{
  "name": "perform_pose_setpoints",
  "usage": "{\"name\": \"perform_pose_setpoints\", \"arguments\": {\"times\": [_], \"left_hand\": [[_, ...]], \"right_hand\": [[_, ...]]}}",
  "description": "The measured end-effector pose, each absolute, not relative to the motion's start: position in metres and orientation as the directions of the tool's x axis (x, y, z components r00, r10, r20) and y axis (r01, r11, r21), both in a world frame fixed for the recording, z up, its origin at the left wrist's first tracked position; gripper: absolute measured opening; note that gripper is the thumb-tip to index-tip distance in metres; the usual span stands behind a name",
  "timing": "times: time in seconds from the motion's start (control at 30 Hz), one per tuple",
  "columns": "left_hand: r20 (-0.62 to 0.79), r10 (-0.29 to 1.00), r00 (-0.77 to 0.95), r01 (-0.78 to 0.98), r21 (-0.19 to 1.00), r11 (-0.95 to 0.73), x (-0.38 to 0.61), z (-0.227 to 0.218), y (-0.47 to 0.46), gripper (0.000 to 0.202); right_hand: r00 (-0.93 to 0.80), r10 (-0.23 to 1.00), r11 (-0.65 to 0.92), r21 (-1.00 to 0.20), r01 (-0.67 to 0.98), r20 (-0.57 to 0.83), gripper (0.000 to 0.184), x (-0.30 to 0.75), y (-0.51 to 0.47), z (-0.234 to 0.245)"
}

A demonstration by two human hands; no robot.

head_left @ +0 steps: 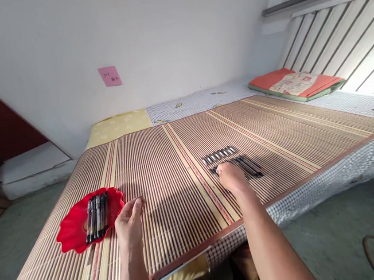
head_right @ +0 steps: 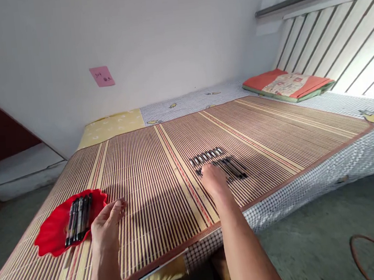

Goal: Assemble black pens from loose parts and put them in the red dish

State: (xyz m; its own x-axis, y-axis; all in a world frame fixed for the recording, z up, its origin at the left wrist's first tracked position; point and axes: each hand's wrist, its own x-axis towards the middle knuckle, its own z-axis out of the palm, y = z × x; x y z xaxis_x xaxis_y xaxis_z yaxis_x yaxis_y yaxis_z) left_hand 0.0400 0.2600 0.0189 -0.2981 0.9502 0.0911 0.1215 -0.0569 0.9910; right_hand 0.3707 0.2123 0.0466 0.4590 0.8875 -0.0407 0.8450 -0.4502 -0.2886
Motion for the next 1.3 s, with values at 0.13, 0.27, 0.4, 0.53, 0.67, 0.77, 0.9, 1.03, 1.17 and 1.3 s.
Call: {"name": "perform_pose_setpoints", "arguments": {"times": [0.13, 0.27, 0.4, 0.53, 0.67, 0.77, 0.9, 1.03, 1.17, 1.3], "left_hand": [[0.085, 0.953, -0.289, 0.108, 0.993, -0.056, 0.04, 0.017, 0.26, 0.046], [0.096, 0.964, -0.249, 0.108, 0.992, -0.071, 0.038, 0.011, 0.262, 0.046], [0.056, 0.97, -0.235, 0.1, 0.994, -0.033, 0.038, 0.009, 0.263, 0.047], [0.061, 0.98, -0.187, 0.098, 0.994, -0.043, 0.045, 0.012, 0.26, 0.048], [0.049, 0.995, -0.083, 0.069, 0.997, -0.043, 0.062, 0.014, 0.252, 0.049], [0.015, 0.999, 0.039, 0.077, 0.997, -0.018, 0.076, 0.016, 0.245, 0.047], [-0.062, 0.983, 0.173, 0.071, 0.996, 0.05, 0.098, 0.017, 0.236, 0.044], [-0.177, 0.944, 0.278, -0.074, 0.976, 0.205, 0.116, 0.018, 0.227, 0.051], [-0.199, 0.914, 0.352, -0.187, 0.942, 0.277, 0.121, 0.02, 0.223, 0.054], [-0.187, 0.931, 0.314, -0.219, 0.94, 0.263, 0.117, 0.019, 0.225, 0.051]], "right_hand": [[0.475, 0.874, -0.485, -0.242, 0.84, -0.103, 0.028, 0.364, 0.211, 0.05], [0.439, 0.891, -0.453, -0.256, 0.854, -0.111, 0.027, 0.359, 0.21, 0.051], [0.415, 0.904, -0.428, -0.28, 0.859, -0.108, 0.022, 0.356, 0.21, 0.05], [0.352, 0.926, -0.377, -0.327, 0.867, -0.133, 0.011, 0.345, 0.211, 0.049], [0.286, 0.947, -0.322, -0.388, 0.863, -0.148, 0.006, 0.329, 0.214, 0.047], [0.242, 0.96, -0.281, -0.444, 0.851, -0.145, 0.005, 0.318, 0.216, 0.043], [0.164, 0.979, -0.203, -0.538, 0.818, -0.119, 0.021, 0.308, 0.219, 0.041], [0.044, 0.997, -0.073, -0.832, 0.55, -0.058, 0.019, 0.296, 0.224, 0.039], [-0.023, 1.0, -0.015, -0.969, 0.246, -0.021, 0.032, 0.282, 0.23, 0.031], [-0.023, 1.0, 0.008, -0.996, 0.093, 0.006, 0.043, 0.278, 0.233, 0.029]]}}
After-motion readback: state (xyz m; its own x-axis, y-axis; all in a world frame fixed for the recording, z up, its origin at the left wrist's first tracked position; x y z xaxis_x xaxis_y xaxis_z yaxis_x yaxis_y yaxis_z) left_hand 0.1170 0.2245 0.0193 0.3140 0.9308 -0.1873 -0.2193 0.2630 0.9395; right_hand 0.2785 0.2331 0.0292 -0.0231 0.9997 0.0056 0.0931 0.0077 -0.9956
